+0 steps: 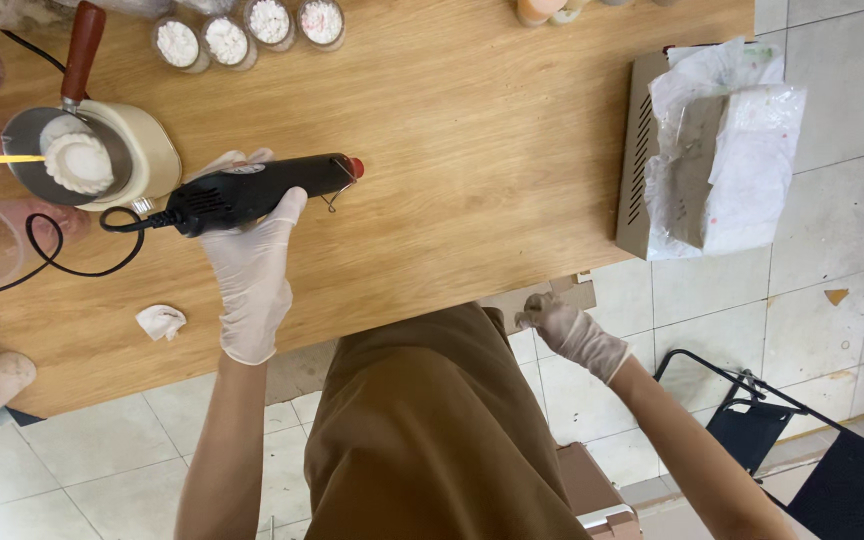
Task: The person wipes the surface of a wooden table with a white cloth, moves a packaged item aside, and wipes around various candle-making supplies including containers of wax and molds.
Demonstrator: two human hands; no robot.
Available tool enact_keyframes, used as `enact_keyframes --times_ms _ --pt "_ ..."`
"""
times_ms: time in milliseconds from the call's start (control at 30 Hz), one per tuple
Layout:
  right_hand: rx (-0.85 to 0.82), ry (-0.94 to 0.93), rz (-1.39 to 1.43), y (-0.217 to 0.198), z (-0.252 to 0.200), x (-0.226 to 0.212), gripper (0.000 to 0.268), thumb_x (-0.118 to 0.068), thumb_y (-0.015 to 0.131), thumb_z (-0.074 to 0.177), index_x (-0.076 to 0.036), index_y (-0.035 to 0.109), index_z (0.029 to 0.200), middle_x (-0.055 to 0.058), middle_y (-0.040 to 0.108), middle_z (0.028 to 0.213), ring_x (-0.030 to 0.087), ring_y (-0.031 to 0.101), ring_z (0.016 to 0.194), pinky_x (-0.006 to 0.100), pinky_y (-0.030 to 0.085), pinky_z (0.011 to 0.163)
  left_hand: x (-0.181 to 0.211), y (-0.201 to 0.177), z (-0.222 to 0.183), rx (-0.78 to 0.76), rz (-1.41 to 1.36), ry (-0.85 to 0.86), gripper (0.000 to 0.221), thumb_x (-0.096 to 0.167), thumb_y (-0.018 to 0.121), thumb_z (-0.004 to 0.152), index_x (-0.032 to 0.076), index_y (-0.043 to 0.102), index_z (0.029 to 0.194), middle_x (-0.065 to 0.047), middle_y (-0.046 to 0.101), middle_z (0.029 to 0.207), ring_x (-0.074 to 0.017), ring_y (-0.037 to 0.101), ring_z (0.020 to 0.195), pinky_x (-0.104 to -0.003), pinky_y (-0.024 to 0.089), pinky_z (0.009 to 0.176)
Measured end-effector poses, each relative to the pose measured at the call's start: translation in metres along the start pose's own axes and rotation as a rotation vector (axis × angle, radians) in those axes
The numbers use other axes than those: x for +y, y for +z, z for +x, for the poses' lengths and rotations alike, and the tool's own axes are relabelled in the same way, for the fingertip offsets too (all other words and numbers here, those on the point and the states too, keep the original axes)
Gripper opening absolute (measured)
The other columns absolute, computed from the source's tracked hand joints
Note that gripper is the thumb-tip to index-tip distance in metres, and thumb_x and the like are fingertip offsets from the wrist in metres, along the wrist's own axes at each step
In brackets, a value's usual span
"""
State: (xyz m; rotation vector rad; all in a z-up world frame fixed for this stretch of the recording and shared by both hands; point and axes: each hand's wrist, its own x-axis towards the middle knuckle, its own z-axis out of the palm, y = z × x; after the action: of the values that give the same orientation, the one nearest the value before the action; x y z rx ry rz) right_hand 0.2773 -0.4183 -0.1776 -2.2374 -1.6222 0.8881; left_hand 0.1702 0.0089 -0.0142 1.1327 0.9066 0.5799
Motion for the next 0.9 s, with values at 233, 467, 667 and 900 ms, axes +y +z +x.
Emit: enact_keyframes --times_ms 233,467,667,900 --pt "0.337 0.289 0.482 -0.123 0.099 0.035 0.011 -0.002 0.069 0.093 -0.004 0.075 0.102 0.015 0.070 0.111 0.025 0.069 0.104 0.034 0.056 0.094 0.000 0.000 -0.006 -0.002 0.084 -0.008 0.064 -0.019 0.074 0.088 0.009 0.045 0.138 -0.013 0.060 0.142 -0.0212 0.058 0.136 -0.036 0.051 0.120" --pt "0.236 0.231 0.124 -0.064 0.089 0.016 0.026 -0.004 0.064 0.095 -0.009 0.072 0.119 0.016 0.068 0.113 0.027 0.068 0.094 0.035 0.059 0.078 -0.002 -0.001 -0.009 -0.030 0.075 0.037 0.064 -0.019 0.073 0.086 0.009 0.046 0.137 -0.012 0.058 0.140 -0.0215 0.058 0.136 -0.036 0.054 0.120" --pt "-0.092 -0.022 -0.092 0.022 -0.023 0.012 0.025 -0.008 0.062 0.090 -0.015 0.075 0.110 0.011 0.068 0.106 0.031 0.065 0.091 0.039 0.058 0.078 -0.002 0.000 -0.015 -0.016 0.046 0.027 0.064 -0.018 0.073 0.088 0.008 0.046 0.140 -0.012 0.060 0.140 -0.0221 0.059 0.136 -0.035 0.052 0.120" --pt "0.478 0.276 0.323 -0.063 0.037 -0.002 0.022 -0.007 0.067 0.092 -0.007 0.074 0.113 0.015 0.066 0.112 0.031 0.067 0.101 0.037 0.058 0.084 -0.007 -0.001 -0.020 -0.018 0.068 0.030 0.065 -0.017 0.075 0.087 0.008 0.047 0.140 -0.013 0.061 0.141 -0.0212 0.059 0.134 -0.034 0.052 0.117"
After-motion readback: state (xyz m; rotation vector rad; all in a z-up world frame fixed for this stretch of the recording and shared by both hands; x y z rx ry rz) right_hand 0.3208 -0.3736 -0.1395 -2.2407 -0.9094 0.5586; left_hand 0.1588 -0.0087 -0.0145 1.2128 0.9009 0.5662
